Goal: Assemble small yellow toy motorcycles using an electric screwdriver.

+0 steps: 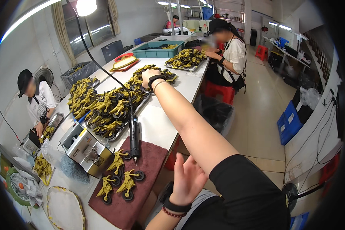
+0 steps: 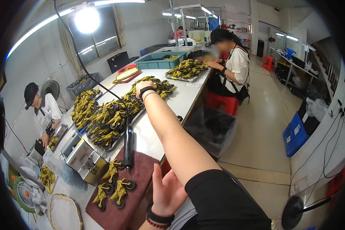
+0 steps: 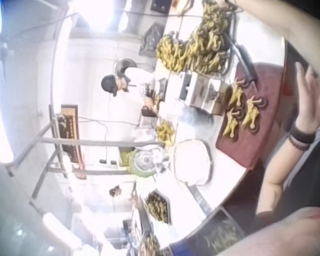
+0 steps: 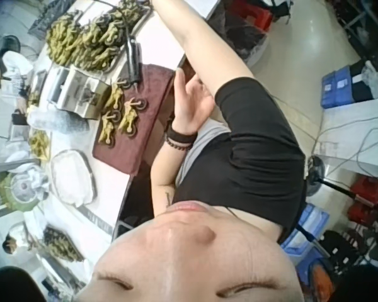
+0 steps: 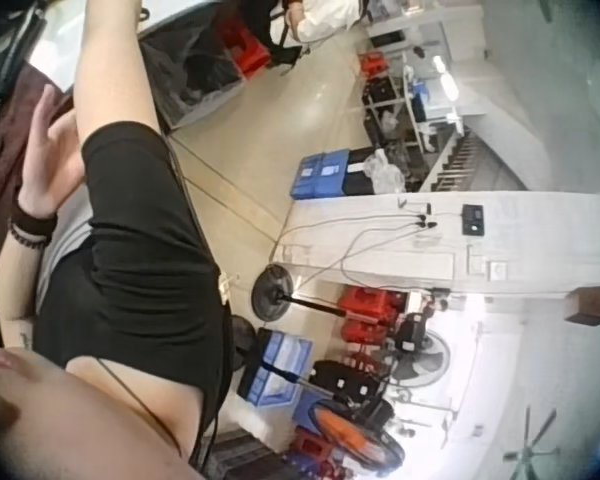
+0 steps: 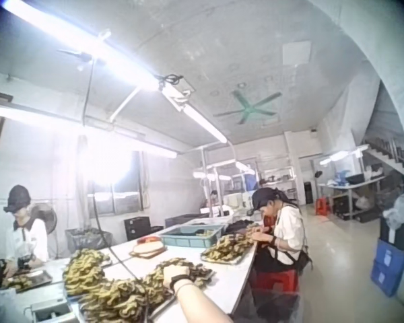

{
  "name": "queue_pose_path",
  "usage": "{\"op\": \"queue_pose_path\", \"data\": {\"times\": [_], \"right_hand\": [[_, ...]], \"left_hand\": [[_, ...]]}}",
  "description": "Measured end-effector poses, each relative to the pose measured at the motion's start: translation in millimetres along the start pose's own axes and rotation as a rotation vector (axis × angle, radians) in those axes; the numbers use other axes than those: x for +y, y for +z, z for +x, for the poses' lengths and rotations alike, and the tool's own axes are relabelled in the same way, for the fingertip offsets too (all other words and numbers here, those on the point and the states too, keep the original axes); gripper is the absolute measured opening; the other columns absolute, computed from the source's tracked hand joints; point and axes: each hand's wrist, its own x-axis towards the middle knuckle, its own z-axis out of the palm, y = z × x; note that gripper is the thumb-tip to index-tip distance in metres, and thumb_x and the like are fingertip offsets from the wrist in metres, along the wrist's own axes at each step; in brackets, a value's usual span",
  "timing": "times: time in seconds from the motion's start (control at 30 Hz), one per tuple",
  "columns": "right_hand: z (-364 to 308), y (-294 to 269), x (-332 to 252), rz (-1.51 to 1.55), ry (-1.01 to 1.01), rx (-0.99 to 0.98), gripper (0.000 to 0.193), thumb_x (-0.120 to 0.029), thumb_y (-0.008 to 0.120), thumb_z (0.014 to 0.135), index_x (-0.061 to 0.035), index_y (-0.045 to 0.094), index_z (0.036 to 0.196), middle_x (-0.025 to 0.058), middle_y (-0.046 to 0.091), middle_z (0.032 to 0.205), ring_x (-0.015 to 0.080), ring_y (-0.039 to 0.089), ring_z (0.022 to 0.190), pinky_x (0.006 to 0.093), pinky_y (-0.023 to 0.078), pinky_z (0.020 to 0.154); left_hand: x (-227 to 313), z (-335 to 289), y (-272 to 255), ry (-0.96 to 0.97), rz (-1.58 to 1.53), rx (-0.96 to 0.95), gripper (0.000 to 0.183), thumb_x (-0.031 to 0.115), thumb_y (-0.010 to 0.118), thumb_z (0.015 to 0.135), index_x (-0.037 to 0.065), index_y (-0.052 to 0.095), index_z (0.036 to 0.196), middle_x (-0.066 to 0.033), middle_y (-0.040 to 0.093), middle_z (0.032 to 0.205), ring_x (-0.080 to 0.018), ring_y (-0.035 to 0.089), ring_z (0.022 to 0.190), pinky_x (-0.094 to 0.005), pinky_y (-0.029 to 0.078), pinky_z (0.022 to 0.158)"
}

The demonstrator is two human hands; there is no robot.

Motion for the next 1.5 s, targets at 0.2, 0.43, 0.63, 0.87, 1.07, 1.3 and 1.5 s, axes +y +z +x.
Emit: {"op": "queue_pose_path", "data": {"times": [0.2, 0.43, 0.63, 0.87, 1.07, 1.3, 1.5], "right_hand": [[2, 23, -17, -0.082, -0.015, -0.055, 0.027, -0.024, 0.059, 0.072, -0.0102, 0.067, 0.094, 0.0105, 0.065, 0.098, 0.0237, 0.063, 0.092, 0.0357, 0.05, 0.076], [4, 60, -18, -0.351, -0.159, -0.166, 0.026, -0.021, 0.061, 0.072, -0.0109, 0.067, 0.096, 0.0075, 0.065, 0.1, 0.0218, 0.063, 0.092, 0.0344, 0.051, 0.072], [-15, 75, -20, -0.369, -0.265, -0.164, 0.025, -0.019, 0.061, 0.07, -0.0094, 0.068, 0.093, 0.0091, 0.066, 0.095, 0.0229, 0.064, 0.088, 0.0331, 0.051, 0.07], [-22, 117, -16, -0.378, -0.337, -0.158, 0.022, -0.018, 0.057, 0.073, -0.0107, 0.068, 0.091, 0.0081, 0.066, 0.095, 0.0223, 0.064, 0.088, 0.0339, 0.05, 0.069], [-23, 147, -37, -0.356, -0.316, -0.046, 0.019, -0.016, 0.051, 0.079, -0.0126, 0.069, 0.082, 0.0049, 0.068, 0.082, 0.02, 0.066, 0.076, 0.0329, 0.051, 0.06], [-26, 159, -17, -0.147, -0.243, 0.141, 0.018, -0.015, 0.045, 0.083, -0.0073, 0.061, 0.084, 0.0103, 0.065, 0.068, 0.0252, 0.065, 0.063, 0.037, 0.05, 0.055], [-27, 168, -23, -0.071, -0.242, 0.204, 0.019, -0.015, 0.041, 0.085, -0.0063, 0.058, 0.083, 0.0119, 0.064, 0.065, 0.0274, 0.064, 0.061, 0.0393, 0.049, 0.052]], "left_hand": [[-15, 15, 8, -0.028, -0.145, 0.041, 0.076, 0.062, 0.039, 0.084, 0.002, 0.035, 0.129, -0.014, 0.047, 0.126, -0.0286, 0.045, 0.116, -0.0389, 0.035, 0.099], [-26, 27, -1, -0.064, -0.137, 0.086, 0.063, 0.052, 0.045, 0.087, 0.005, 0.038, 0.128, -0.0101, 0.05, 0.123, -0.0226, 0.049, 0.112, -0.0361, 0.038, 0.096], [-27, 28, -9, -0.021, -0.211, 0.013, 0.054, 0.035, 0.055, 0.087, 0.003, 0.036, 0.126, -0.0094, 0.049, 0.121, -0.0198, 0.049, 0.111, -0.033, 0.042, 0.094], [-68, 38, -35, 0.019, -0.783, -0.303, 0.087, 0.072, 0.029, 0.08, -0.001, 0.036, 0.127, -0.0159, 0.045, 0.126, -0.0268, 0.043, 0.118, -0.0392, 0.033, 0.1], [-48, 42, 6, 0.035, -0.807, -0.163, 0.09, 0.075, 0.026, 0.076, -0.001, 0.039, 0.122, -0.0176, 0.049, 0.114, -0.0321, 0.043, 0.114, -0.0411, 0.031, 0.101], [-90, 50, -35, 0.05, -0.883, -0.339, 0.081, 0.072, 0.03, 0.078, 0.0, 0.046, 0.113, -0.0163, 0.052, 0.109, -0.0306, 0.046, 0.109, -0.0409, 0.034, 0.098], [-88, 48, -35, 0.035, -0.815, -0.367, 0.076, 0.067, 0.035, 0.079, 0.001, 0.046, 0.115, -0.0138, 0.053, 0.11, -0.028, 0.047, 0.108, -0.0399, 0.033, 0.1]]}}
